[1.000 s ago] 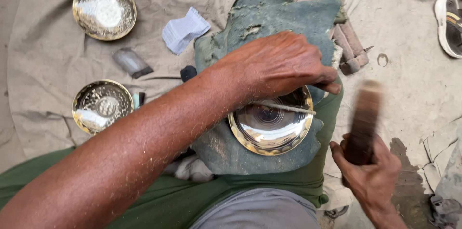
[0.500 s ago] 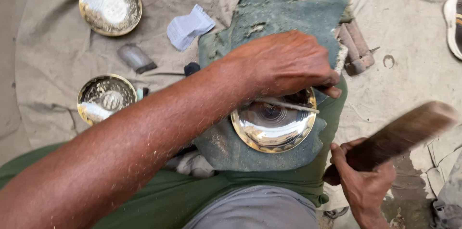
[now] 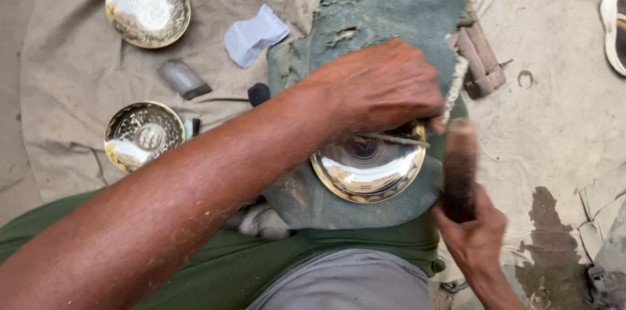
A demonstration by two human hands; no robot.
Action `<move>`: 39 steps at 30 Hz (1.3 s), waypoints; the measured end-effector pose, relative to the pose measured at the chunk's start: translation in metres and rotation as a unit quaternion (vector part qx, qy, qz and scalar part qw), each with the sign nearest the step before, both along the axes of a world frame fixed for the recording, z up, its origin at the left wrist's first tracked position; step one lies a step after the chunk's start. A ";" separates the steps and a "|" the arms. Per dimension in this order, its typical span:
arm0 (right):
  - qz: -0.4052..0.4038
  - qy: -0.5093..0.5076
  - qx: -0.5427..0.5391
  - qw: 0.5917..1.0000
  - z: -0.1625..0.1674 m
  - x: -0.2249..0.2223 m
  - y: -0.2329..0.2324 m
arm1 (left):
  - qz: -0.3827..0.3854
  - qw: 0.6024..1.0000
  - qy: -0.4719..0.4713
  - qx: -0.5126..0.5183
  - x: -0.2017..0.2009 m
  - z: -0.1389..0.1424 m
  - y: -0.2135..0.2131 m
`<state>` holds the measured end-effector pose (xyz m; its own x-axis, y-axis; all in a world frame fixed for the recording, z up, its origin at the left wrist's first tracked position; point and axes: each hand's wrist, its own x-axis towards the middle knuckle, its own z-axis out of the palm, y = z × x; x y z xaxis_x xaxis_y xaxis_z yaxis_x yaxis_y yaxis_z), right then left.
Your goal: The person sits on the ground with a brass bowl on a cloth pad on their lap and engraves decorative patterns into it, holding a small punch against the metal and striking it with a wooden mallet. They reposition the punch and rotate the bowl as they work, with finished engraved bowls set on the cloth beside them.
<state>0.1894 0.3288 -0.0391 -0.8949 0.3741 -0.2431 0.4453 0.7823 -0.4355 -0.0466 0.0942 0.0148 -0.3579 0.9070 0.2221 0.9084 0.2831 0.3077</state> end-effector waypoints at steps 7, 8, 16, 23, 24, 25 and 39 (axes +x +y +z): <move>-0.120 0.069 -0.213 0.967 0.021 -0.017 0.010 | 0.247 0.916 -0.086 0.306 0.029 -0.016 -0.029; -0.082 0.087 -0.222 0.968 0.030 -0.027 0.012 | 0.289 0.890 -0.103 0.339 0.039 -0.021 -0.029; 0.184 0.036 0.070 0.980 0.116 -0.097 0.011 | 0.441 0.798 -0.168 0.374 0.069 -0.040 -0.016; 0.371 0.136 0.310 0.865 0.160 -0.137 -0.011 | 0.479 0.772 -0.136 0.394 0.081 -0.039 -0.003; 0.381 0.140 0.314 0.858 0.163 -0.141 -0.015 | 0.479 0.765 -0.146 0.404 0.082 -0.039 -0.002; 0.392 0.144 0.317 0.851 0.167 -0.144 -0.019 | 0.481 0.761 -0.152 0.407 0.083 -0.039 -0.001; 0.441 0.168 0.361 0.804 0.190 -0.154 -0.035 | 0.489 0.772 -0.113 0.390 0.093 -0.041 0.007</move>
<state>0.0354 0.2936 0.1512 -0.8595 -0.5073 0.0626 -0.4699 0.8324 0.2937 0.0464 0.1013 -0.0266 -0.8967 -0.1993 0.3952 0.2754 0.4478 0.8507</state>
